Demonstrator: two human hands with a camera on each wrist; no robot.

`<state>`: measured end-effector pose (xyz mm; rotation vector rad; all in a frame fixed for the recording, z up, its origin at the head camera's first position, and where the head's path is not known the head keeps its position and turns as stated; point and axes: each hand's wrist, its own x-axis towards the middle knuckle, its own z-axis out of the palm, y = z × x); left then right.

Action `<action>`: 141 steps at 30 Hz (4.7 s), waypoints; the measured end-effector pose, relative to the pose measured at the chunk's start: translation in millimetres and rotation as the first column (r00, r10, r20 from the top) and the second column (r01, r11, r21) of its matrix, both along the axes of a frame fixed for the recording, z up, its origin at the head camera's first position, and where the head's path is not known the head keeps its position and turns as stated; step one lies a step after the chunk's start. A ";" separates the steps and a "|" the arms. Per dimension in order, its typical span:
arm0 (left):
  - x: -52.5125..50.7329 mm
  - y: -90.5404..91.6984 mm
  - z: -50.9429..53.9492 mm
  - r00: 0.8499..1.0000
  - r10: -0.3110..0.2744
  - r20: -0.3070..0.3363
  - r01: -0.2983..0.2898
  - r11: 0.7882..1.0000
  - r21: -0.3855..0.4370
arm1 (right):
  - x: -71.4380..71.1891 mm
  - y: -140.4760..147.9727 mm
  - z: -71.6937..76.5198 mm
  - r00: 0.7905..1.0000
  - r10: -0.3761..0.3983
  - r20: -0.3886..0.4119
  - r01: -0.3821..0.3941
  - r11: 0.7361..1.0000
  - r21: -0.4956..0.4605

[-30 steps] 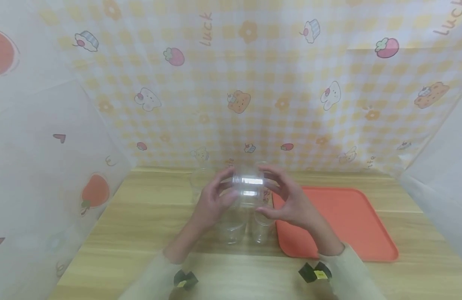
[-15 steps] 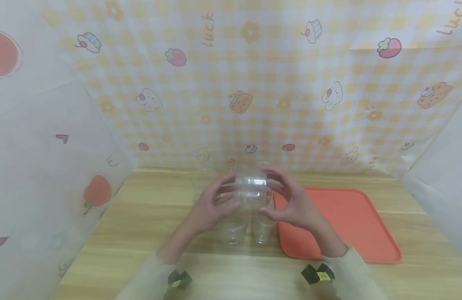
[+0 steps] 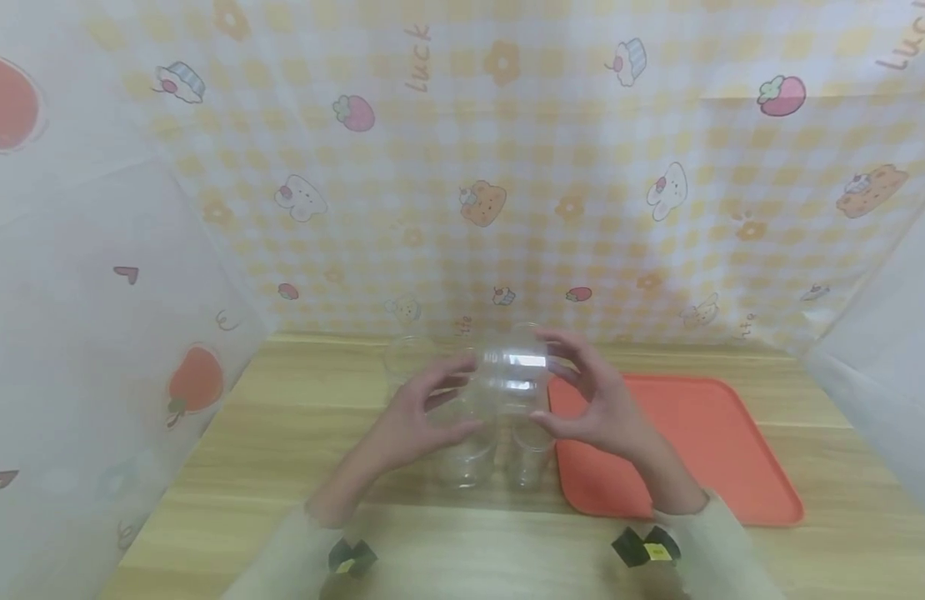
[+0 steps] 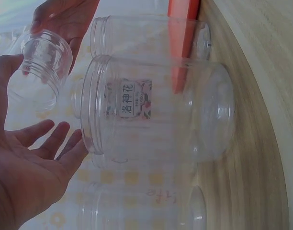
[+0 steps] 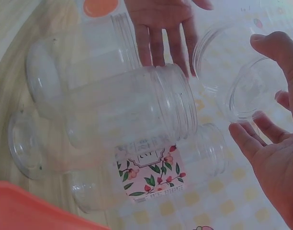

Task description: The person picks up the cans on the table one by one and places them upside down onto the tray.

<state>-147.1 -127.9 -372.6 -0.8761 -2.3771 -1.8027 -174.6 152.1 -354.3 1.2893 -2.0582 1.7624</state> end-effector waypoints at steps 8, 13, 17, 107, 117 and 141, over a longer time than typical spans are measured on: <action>0.2 -2.4 -4.2 0.997 0.009 -0.071 -0.020 0.988 -0.156 | -0.3 4.9 -1.7 1.000 -0.014 -0.011 0.014 1.000 0.009; 0.7 -1.4 -4.1 0.985 0.043 -0.168 -0.100 0.932 -0.347 | -1.2 5.8 -1.4 1.000 -0.017 -0.024 0.018 1.000 0.014; 1.8 0.7 -4.2 0.979 0.047 -0.197 -0.137 0.870 -0.473 | -1.7 7.5 -1.6 1.000 -0.017 -0.023 0.018 1.000 0.021; 2.0 12.0 2.2 0.972 -0.003 -0.234 -0.153 0.747 -0.647 | 5.8 84.1 -9.7 0.989 -0.144 0.043 0.139 0.985 0.104; 3.0 11.6 0.4 0.965 -0.005 -0.262 -0.170 0.750 -0.639 | 4.9 89.9 -10.6 0.991 -0.135 0.024 0.133 0.989 0.071; 4.2 13.1 1.2 0.965 0.008 -0.261 -0.182 0.738 -0.650 | 7.8 114.8 -5.5 0.983 -0.183 -0.001 0.182 0.979 0.093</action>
